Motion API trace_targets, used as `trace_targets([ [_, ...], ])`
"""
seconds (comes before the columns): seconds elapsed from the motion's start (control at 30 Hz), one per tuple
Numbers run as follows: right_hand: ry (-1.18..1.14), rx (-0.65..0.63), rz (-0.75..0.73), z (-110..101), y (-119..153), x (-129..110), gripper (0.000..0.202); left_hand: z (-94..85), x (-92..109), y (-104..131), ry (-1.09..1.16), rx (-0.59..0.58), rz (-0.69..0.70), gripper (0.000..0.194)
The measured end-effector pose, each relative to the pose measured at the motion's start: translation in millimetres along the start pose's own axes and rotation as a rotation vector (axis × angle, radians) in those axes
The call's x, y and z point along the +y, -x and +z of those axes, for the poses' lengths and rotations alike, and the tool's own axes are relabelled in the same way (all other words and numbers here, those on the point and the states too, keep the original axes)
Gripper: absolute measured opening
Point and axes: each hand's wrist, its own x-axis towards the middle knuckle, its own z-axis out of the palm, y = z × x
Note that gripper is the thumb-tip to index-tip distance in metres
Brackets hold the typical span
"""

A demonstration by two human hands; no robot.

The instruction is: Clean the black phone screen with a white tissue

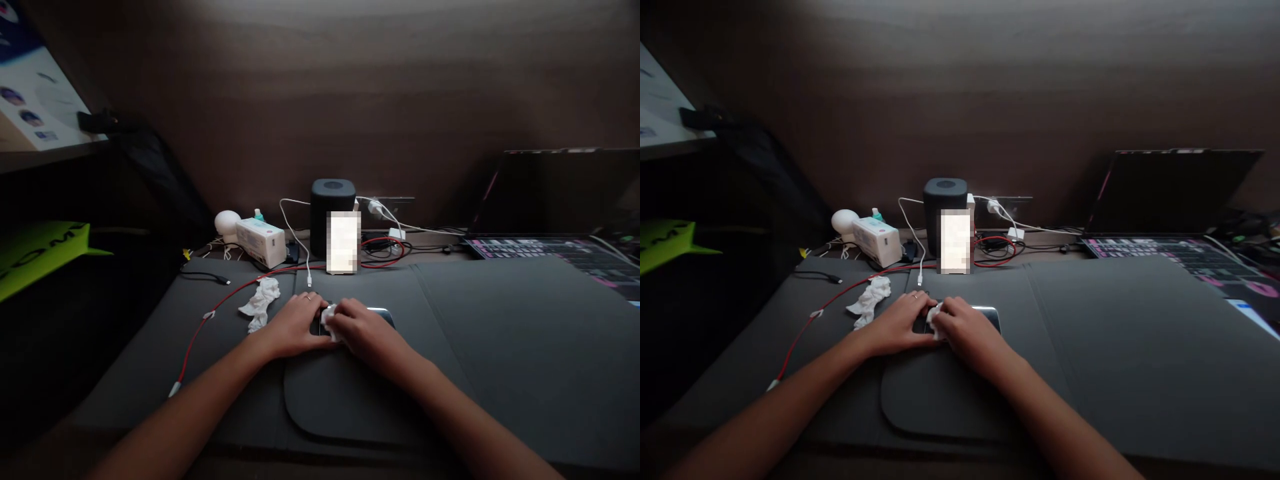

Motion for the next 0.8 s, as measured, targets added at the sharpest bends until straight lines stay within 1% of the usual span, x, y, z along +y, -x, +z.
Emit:
trace_targets([
  [0.07, 0.024, 0.004, 0.097, -3, -1, 0, 0.018, 0.3, 0, 0, -0.008, -0.009, -0.010, 0.049],
  [0.1, 0.029, 0.004, 0.114, -4, -2, -1, 0.017, 0.5, -1, 0, -0.012, -0.012, -0.010, 0.048],
  [0.23, -0.002, -0.038, 0.015, -6, -2, -4, 0.015, 1.0, -1, -1, -0.006, 0.000, 0.013, 0.043],
  [0.27, -0.006, -0.040, 0.021, -6, -2, -3, 0.014, 0.7, 0, -1, -0.004, 0.001, 0.011, 0.044],
  [0.4, 0.032, -0.010, 0.147, -8, -1, -3, 0.012, -0.7, 1, -1, -0.016, -0.007, -0.013, 0.051],
  [0.47, 0.036, -0.007, 0.107, -7, -3, -5, 0.013, -0.5, 1, -1, -0.024, -0.008, -0.002, 0.047],
  [0.57, -0.021, -0.041, -0.052, -7, -2, -7, 0.016, 0.3, 1, 0, -0.029, -0.002, 0.018, 0.042],
  [0.6, -0.041, -0.050, -0.079, -8, -1, -6, 0.015, 0.2, 1, 0, -0.024, 0.001, 0.020, 0.041],
  [0.63, -0.059, -0.050, -0.080, -9, 0, -5, 0.015, -0.1, 2, 0, -0.021, 0.001, 0.015, 0.042],
  [0.73, -0.080, -0.016, 0.019, -11, 1, 1, 0.016, -1.8, 4, 0, -0.028, -0.013, -0.016, 0.047],
  [0.8, -0.084, -0.016, 0.050, -12, -2, 1, 0.016, -2.7, 4, 0, -0.046, -0.020, -0.024, 0.046],
])
